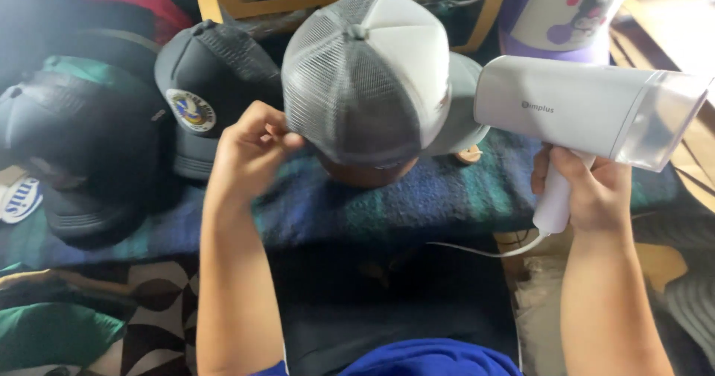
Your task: The person cleans several trucker caps using a brush and a portable steamer before placing one in a plastic bag.
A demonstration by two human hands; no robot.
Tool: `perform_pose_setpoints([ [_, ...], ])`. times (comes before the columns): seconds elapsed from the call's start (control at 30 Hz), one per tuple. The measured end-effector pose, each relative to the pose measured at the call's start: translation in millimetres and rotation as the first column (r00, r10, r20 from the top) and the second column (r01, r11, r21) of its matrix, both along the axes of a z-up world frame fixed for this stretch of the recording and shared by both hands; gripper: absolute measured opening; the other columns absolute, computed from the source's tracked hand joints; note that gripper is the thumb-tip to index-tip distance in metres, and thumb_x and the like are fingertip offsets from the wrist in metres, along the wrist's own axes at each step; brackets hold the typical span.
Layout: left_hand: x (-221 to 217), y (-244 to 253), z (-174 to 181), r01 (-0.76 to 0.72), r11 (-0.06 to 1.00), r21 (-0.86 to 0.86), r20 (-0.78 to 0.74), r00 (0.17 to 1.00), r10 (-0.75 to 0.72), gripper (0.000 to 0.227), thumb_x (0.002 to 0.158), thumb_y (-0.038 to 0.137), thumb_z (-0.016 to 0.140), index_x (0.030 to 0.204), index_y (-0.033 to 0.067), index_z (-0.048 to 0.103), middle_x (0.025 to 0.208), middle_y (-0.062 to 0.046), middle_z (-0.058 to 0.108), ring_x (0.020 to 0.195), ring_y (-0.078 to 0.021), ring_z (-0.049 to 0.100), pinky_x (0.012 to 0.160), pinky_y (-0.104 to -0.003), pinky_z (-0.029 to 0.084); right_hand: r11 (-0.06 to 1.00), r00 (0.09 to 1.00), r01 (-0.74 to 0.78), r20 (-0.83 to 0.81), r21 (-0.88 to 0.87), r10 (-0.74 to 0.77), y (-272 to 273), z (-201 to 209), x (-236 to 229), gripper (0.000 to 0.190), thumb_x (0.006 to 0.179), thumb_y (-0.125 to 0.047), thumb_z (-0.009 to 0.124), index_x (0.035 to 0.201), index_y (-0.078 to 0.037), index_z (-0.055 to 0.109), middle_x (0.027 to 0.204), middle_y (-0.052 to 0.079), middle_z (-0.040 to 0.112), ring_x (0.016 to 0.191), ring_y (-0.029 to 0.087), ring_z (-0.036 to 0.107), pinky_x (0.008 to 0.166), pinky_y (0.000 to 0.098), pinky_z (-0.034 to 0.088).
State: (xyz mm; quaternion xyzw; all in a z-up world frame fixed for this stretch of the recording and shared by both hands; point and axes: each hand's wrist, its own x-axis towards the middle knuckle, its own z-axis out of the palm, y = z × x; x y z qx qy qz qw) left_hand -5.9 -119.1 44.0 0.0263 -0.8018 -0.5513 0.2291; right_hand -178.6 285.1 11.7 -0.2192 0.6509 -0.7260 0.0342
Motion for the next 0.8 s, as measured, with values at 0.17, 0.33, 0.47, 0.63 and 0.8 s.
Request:
perform_pose_setpoints([
  [0.17, -18.0, 15.2, 3.0, -0.376, 0.927, 0.019, -0.13, 0.918, 0.375, 0.013, 0.104, 0.022, 0.067, 0.098, 0.0112, 0.063, 0.074, 0.001, 0.052, 0.071, -0.0079, 0.05, 0.067, -0.023, 0.041, 0.999, 0.998, 0.025, 0.056, -0.023, -0.023, 7.8, 8.3, -1.9, 0.036, 0.097, -0.028, 0.06, 0.118, 0.0, 0.052, 0.077, 0.01, 0.052, 0.051, 0.023, 0.051, 0.046, 0.0348, 0.038],
  [0.33, 5.3, 142.0, 13.8, -0.485, 0.853, -0.193, -0.305, 0.856, 0.418, 0.031, 0.102, 0.024, 0.058, 0.075, 0.0082, 0.058, 0.076, -0.005, 0.058, 0.079, -0.0222, 0.058, 0.076, -0.036, 0.046, 0.993, 0.943, 0.085, 0.328, -0.083, -0.054, -21.6, 5.6, -17.0, 0.025, 0.099, -0.029, 0.066, 0.096, -0.005, 0.058, 0.074, 0.007, 0.055, 0.055, 0.017, 0.051, 0.049, 0.0294, 0.043],
  [0.47, -7.1, 186.4, -37.1, -0.163, 0.948, 0.272, 0.25, 0.964, 0.094, 0.043, 0.092, 0.038, 0.075, 0.114, 0.0018, 0.07, 0.107, -0.018, 0.078, 0.098, -0.0286, 0.078, 0.078, -0.042, 0.063, 0.981, 0.969, 0.079, 0.243, -0.179, -0.033, -45.6, -15.3, -45.3, 0.026, 0.106, -0.026, 0.063, 0.098, -0.001, 0.064, 0.067, 0.012, 0.055, 0.05, 0.02, 0.059, 0.049, 0.0348, 0.056],
  [0.63, -29.4, 189.9, -23.1, -0.226, 0.873, 0.432, 0.251, 0.96, 0.125, 0.029, 0.093, 0.034, 0.073, 0.09, 0.0056, 0.078, 0.082, -0.006, 0.08, 0.078, -0.0135, 0.075, 0.074, -0.031, 0.061, 0.991, 0.945, 0.028, 0.326, -0.133, 0.017, -51.6, -33.8, -63.1, 0.036, 0.105, -0.033, 0.063, 0.1, 0.003, 0.067, 0.07, 0.015, 0.061, 0.053, 0.023, 0.067, 0.054, 0.0385, 0.062],
  [0.8, -3.3, 137.3, -34.0, -0.291, 0.898, 0.331, 0.174, 0.954, 0.245, 0.031, 0.084, 0.026, 0.084, 0.064, 0.0052, 0.072, 0.051, -0.004, 0.06, 0.056, -0.0091, 0.052, 0.053, -0.028, 0.051, 0.993, 0.923, 0.084, 0.381, -0.081, -0.047, -52.9, -38.0, -68.2, 0.043, 0.103, -0.038, 0.062, 0.105, 0.003, 0.072, 0.079, 0.015, 0.07, 0.061, 0.023, 0.073, 0.063, 0.0403, 0.066],
])
